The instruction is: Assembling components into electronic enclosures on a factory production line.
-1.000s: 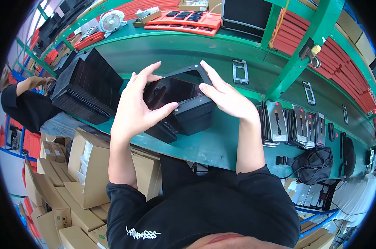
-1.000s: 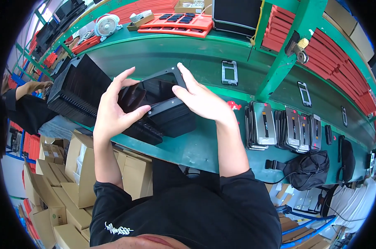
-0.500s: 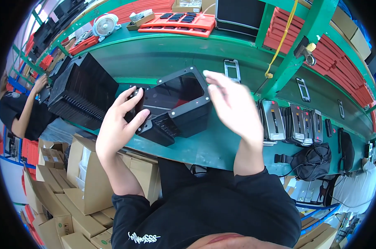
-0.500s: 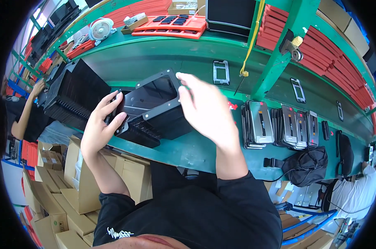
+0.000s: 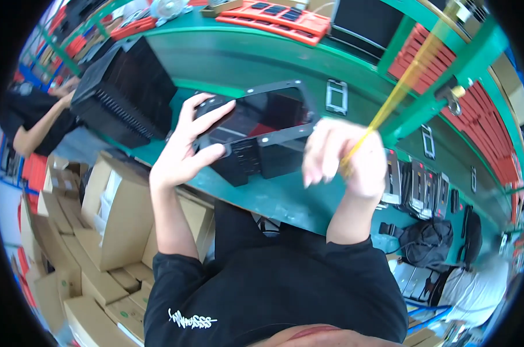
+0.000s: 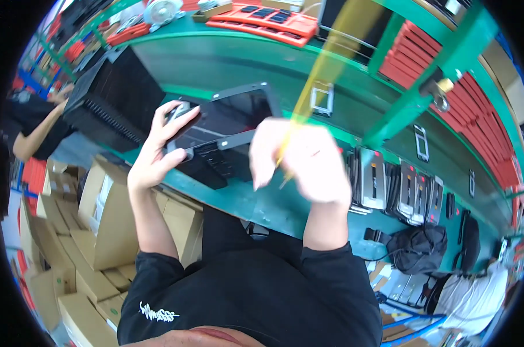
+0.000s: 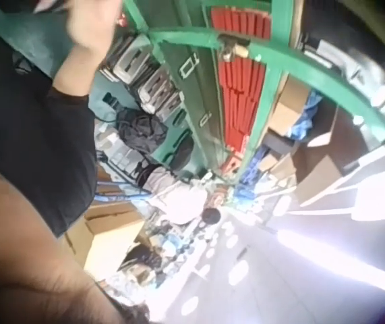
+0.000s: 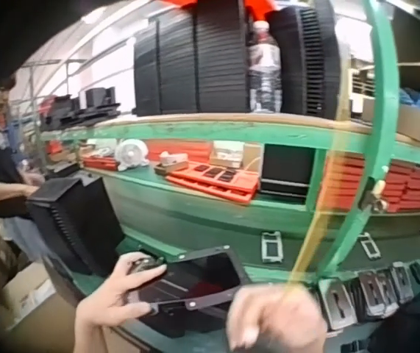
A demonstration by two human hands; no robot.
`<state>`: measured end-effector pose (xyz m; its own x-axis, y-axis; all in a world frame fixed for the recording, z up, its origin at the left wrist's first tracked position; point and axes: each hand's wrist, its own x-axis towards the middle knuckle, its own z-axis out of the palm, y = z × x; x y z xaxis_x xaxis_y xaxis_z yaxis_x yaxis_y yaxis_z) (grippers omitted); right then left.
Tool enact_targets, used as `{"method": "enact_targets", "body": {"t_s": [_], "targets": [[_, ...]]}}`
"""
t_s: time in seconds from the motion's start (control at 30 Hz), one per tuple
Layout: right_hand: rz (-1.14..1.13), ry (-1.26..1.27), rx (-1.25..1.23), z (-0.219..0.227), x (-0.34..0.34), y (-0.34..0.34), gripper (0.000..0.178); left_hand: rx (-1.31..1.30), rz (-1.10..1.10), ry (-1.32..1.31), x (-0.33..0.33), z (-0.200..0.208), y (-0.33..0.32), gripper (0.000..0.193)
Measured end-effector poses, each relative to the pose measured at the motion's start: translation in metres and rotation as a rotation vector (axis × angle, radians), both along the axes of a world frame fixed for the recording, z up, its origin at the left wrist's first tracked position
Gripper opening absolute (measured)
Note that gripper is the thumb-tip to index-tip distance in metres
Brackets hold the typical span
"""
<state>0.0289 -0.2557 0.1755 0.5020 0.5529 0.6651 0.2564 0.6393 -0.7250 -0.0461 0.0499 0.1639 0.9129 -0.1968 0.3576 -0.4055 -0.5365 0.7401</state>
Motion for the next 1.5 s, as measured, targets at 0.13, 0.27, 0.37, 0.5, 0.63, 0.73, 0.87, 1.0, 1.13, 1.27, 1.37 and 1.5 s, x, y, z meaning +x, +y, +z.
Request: {"method": "enact_targets", "body": {"t_s": [0.13, 0.27, 0.37, 0.5, 0.63, 0.73, 0.87, 1.0, 1.13, 1.27, 1.37, 1.5], "targets": [[-0.125, -0.197, -0.293, -0.008, -0.022, 0.049, 0.035, 0.073, 0.012, -0.089, -0.002, 0.002, -0.005, 0.087], [-0.223, -0.431, -0.413, -0.006, -0.025, 0.052, 0.031, 0.127, 0.062, -0.183, -0.001, -0.005, -0.005, 0.089], [-0.119, -0.519, -0.447, 0.002, -0.018, 0.037, 0.023, 0.126, 0.081, -0.24, 0.0, -0.01, -0.006, 0.087], [-0.033, -0.554, -0.546, 0.006, -0.018, 0.03, 0.015, 0.116, 0.105, -0.301, 0.004, -0.015, -0.008, 0.085], [-0.175, -0.691, -0.55, -0.005, -0.026, 0.051, 0.019, 0.144, 0.155, -0.326, 0.005, -0.016, -0.01, 0.087], [-0.184, -0.401, -0.242, -0.014, -0.027, 0.058, 0.033, 0.184, 0.181, -0.338, 0.005, -0.011, -0.008, 0.083], [-0.149, 0.24, 0.301, 0.001, -0.006, 0.017, 0.053, -0.293, 0.224, -0.033, 0.015, 0.001, 0.008, 0.068], [-0.227, 0.27, 0.164, -0.009, 0.032, -0.033, 0.052, -0.314, 0.641, -0.042, 0.024, -0.053, 0.046, 0.063], [0.558, -0.075, 0.27, -0.02, 0.073, -0.056, 0.056, 0.235, 0.962, -0.207, 0.009, -0.102, 0.047, 0.072], [0.867, -0.095, 0.281, -0.027, 0.076, -0.041, 0.062, 0.303, 0.884, -0.205, -0.004, -0.135, 0.049, 0.084], [0.573, 0.236, 0.25, -0.054, 0.088, -0.036, 0.062, 0.195, 0.846, -0.172, -0.008, -0.156, 0.054, 0.094], [-0.389, 0.368, -0.397, -0.092, 0.17, -0.031, 0.046, 0.153, 0.88, -0.403, 0.002, -0.174, 0.051, 0.105]]}}
